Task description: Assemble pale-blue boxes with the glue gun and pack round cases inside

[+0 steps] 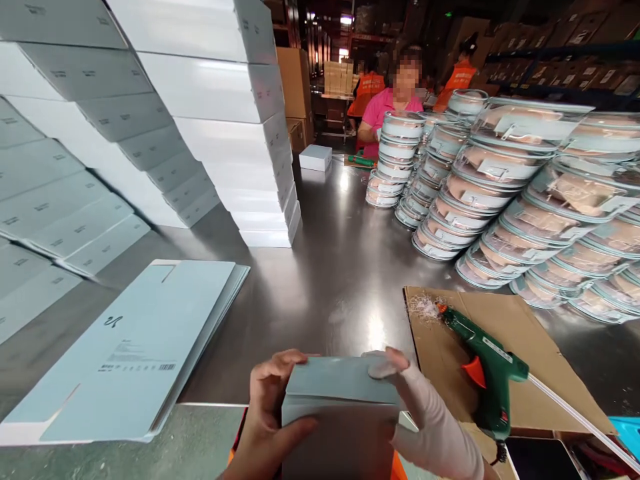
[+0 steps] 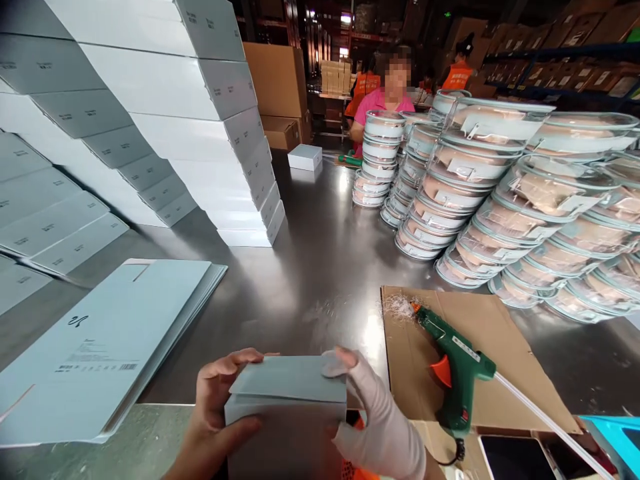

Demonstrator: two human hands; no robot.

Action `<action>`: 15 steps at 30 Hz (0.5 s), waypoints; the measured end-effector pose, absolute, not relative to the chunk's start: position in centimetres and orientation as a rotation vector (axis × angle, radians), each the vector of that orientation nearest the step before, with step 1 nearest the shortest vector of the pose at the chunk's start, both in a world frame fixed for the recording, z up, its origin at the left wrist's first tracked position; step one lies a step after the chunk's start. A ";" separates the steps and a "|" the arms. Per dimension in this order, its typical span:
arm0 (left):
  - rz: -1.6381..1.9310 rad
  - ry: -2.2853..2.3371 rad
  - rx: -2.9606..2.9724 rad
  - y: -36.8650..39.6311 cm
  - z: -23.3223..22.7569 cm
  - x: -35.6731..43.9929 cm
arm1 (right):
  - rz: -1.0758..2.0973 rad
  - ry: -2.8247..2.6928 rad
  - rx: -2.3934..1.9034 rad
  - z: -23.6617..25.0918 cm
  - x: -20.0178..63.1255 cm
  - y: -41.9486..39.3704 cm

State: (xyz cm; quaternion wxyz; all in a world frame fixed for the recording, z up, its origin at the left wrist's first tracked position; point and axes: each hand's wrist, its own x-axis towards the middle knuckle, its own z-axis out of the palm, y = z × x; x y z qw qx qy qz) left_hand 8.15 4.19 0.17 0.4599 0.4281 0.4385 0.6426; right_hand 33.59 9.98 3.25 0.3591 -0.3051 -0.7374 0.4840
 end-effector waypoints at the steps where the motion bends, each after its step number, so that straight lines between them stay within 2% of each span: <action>1: 1.586 1.051 1.132 4.4 0.3 8.0 | 1.165 -2.003 -0.743 3.5 33.8 10.0; 4: 1.399 1.040 1.394 5.1 1.1 7.1 | 1.011 -2.219 -0.648 4.5 34.2 10.5; 10: 1.241 1.010 1.496 5.7 2.1 6.0 | 1.077 -2.221 -0.612 5.7 34.3 11.1; 12: 1.271 1.069 1.414 5.6 2.1 5.6 | 1.177 -2.172 -0.671 5.7 34.6 10.9; 15: 1.530 1.351 1.046 5.6 1.6 4.8 | 1.574 -1.768 -0.822 5.3 35.3 10.7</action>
